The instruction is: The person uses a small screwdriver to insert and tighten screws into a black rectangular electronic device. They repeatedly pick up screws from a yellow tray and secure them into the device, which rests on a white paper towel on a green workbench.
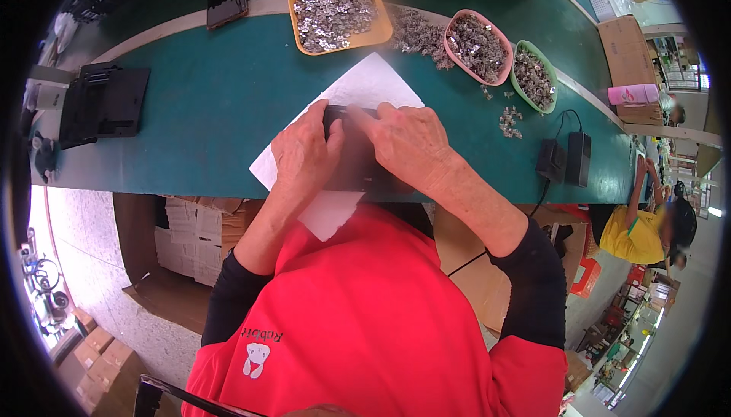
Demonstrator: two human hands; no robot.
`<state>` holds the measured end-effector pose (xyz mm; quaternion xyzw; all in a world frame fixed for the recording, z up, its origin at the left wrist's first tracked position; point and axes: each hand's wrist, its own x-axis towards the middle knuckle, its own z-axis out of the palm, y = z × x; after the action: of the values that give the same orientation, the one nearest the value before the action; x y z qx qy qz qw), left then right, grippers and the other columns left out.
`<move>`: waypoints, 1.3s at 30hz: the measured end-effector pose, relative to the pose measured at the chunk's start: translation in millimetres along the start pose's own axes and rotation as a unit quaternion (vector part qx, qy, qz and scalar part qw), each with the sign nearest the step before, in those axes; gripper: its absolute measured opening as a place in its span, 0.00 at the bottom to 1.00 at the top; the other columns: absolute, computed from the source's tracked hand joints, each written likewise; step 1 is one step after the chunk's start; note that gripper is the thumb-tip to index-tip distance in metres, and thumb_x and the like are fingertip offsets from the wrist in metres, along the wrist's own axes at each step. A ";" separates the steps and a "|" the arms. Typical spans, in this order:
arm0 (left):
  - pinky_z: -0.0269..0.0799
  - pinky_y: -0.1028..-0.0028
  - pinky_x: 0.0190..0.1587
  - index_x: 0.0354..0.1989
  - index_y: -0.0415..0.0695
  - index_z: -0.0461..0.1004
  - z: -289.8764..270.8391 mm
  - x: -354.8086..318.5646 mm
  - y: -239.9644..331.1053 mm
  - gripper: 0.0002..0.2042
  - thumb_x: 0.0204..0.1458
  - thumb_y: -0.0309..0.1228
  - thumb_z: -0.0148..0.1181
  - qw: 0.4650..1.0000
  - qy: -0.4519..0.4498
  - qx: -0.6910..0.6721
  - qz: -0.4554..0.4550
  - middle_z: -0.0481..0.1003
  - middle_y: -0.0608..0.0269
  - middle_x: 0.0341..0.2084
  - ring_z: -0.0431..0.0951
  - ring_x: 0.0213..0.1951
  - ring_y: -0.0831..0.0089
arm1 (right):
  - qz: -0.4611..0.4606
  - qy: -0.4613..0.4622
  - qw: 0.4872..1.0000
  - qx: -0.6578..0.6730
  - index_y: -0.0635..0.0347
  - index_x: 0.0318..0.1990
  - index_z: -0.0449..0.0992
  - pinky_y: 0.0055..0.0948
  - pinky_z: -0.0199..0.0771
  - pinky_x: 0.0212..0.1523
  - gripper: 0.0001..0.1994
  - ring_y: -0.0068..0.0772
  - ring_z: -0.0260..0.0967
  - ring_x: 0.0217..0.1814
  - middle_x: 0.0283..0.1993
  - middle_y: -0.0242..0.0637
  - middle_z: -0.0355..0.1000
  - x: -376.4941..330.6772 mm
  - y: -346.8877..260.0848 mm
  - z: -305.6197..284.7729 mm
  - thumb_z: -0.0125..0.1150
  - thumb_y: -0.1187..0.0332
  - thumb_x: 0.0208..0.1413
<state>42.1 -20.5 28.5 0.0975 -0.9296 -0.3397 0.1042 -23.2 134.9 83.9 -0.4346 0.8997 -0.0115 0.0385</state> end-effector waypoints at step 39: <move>0.72 0.55 0.33 0.42 0.42 0.70 -7.9 8.9 6.2 0.13 0.52 0.36 0.58 0.996 -0.066 0.025 -0.051 0.78 0.49 0.25 0.79 0.29 0.49 | 0.088 -0.014 0.970 0.228 0.52 0.55 0.75 0.39 0.74 0.36 0.17 0.52 0.73 0.33 0.34 0.50 0.75 -5.8 12.0 6.7 0.52 0.74 0.58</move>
<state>35.0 -22.9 39.6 0.1248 -0.9364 -0.3271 0.0224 -28.5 147.0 76.9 -0.3338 0.9073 -0.2072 0.1502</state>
